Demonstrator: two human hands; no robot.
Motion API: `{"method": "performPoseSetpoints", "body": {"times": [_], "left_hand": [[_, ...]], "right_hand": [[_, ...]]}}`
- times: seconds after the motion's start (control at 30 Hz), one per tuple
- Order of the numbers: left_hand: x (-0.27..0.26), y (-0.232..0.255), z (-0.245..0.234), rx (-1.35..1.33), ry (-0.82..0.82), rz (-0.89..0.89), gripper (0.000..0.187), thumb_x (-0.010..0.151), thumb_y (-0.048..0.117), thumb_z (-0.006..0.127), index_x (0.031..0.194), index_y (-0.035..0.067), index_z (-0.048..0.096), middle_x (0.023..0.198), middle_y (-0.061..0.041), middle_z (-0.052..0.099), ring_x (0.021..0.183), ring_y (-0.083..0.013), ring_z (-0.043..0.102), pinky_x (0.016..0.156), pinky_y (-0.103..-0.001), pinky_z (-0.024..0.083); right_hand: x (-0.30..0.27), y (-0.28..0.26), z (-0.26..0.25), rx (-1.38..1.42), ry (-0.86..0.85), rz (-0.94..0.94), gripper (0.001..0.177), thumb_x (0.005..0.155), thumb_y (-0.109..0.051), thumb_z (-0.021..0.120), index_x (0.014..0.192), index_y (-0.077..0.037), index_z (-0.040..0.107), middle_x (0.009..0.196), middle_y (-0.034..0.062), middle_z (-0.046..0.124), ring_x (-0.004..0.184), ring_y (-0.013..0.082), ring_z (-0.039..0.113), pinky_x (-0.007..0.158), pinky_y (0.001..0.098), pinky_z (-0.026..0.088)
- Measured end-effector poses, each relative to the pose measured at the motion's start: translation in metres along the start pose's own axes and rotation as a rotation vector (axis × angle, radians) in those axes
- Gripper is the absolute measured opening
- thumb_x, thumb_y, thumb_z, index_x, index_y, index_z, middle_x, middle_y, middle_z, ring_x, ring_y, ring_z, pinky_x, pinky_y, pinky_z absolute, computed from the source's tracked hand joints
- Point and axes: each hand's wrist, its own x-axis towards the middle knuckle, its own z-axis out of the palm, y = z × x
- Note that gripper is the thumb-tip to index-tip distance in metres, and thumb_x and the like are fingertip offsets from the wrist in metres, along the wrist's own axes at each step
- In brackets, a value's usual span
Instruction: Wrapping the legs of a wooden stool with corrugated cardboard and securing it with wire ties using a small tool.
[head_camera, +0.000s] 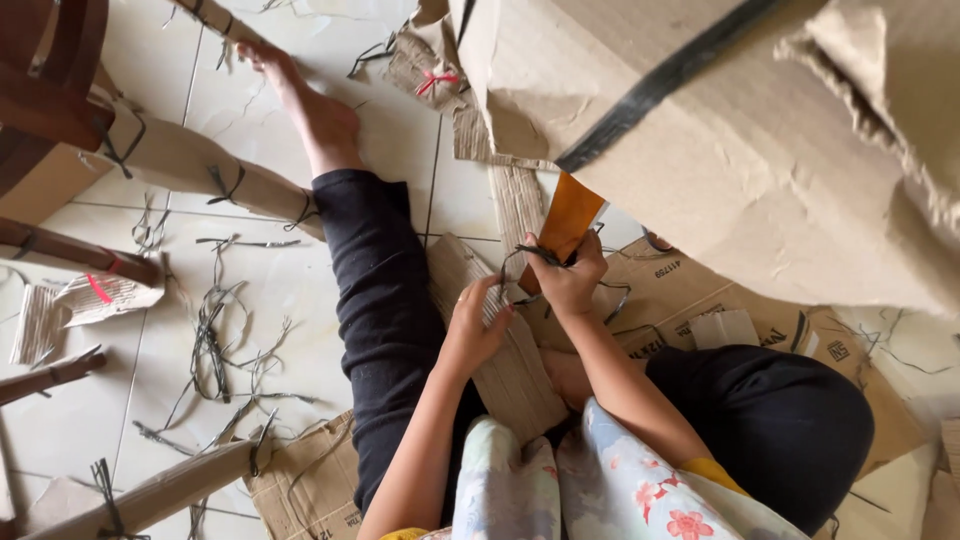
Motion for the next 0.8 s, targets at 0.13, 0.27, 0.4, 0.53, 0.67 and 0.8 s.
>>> {"method": "performPoseSetpoints", "body": {"times": [0.13, 0.27, 0.4, 0.53, 0.67, 0.8], "left_hand": [[-0.006, -0.008, 0.0, 0.064, -0.042, -0.008, 0.043, 0.089, 0.013, 0.071, 0.13, 0.008, 0.06, 0.121, -0.019, 0.066, 0.121, -0.0424, 0.062, 0.103, -0.053, 0.049], [-0.005, -0.016, 0.0, 0.247, -0.234, -0.03, 0.046, 0.088, 0.023, 0.072, 0.131, 0.009, 0.058, 0.13, -0.016, 0.063, 0.134, -0.0399, 0.052, 0.109, -0.057, 0.039], [-0.01, -0.026, 0.016, 0.521, -0.578, -0.061, 0.067, 0.082, 0.051, 0.071, 0.139, 0.021, 0.053, 0.139, -0.009, 0.061, 0.149, -0.0406, 0.033, 0.119, -0.068, 0.016], [-0.029, -0.052, 0.063, 0.749, -0.662, 0.04, 0.069, 0.071, 0.054, 0.077, 0.13, 0.023, 0.06, 0.134, -0.003, 0.067, 0.149, -0.0381, 0.035, 0.12, -0.066, 0.016], [-0.025, -0.067, 0.078, 0.791, -0.7, 0.128, 0.061, 0.067, 0.064, 0.074, 0.116, 0.029, 0.07, 0.118, 0.001, 0.071, 0.136, -0.0308, 0.045, 0.121, -0.062, 0.016], [-0.015, -0.049, 0.039, 0.746, -0.561, 0.226, 0.035, 0.064, 0.065, 0.079, 0.088, 0.039, 0.076, 0.094, 0.009, 0.071, 0.12, -0.0198, 0.051, 0.115, -0.052, 0.025]], "right_hand": [[0.004, -0.015, 0.002, 0.011, -0.035, -0.024, 0.043, 0.069, -0.017, 0.1, 0.092, 0.004, 0.07, 0.074, 0.0154, 0.067, 0.067, 0.0354, 0.071, 0.057, 0.0379, 0.056], [0.008, -0.024, -0.003, -0.023, -0.098, -0.005, 0.046, 0.07, -0.015, 0.101, 0.095, 0.007, 0.069, 0.074, 0.0187, 0.065, 0.067, 0.0399, 0.07, 0.053, 0.0419, 0.054], [0.006, -0.012, -0.022, -0.18, -0.389, 0.107, 0.05, 0.077, -0.033, 0.098, 0.088, 0.005, 0.068, 0.062, 0.017, 0.06, 0.054, 0.0353, 0.066, 0.046, 0.0377, 0.049], [0.018, -0.024, -0.061, -0.282, -0.617, 0.195, 0.041, 0.072, -0.037, 0.095, 0.088, -0.005, 0.075, 0.061, 0.0182, 0.063, 0.064, 0.0393, 0.069, 0.047, 0.0464, 0.046], [0.022, -0.029, -0.095, -0.392, -0.833, 0.372, 0.047, 0.085, -0.044, 0.081, 0.084, 0.002, 0.073, 0.062, 0.0227, 0.066, 0.064, 0.0419, 0.069, 0.052, 0.0485, 0.048], [0.046, -0.071, -0.107, -0.623, -1.039, 0.592, 0.054, 0.094, -0.045, 0.071, 0.115, 0.004, 0.076, 0.094, 0.0241, 0.077, 0.086, 0.0359, 0.077, 0.062, 0.0434, 0.062]]}}
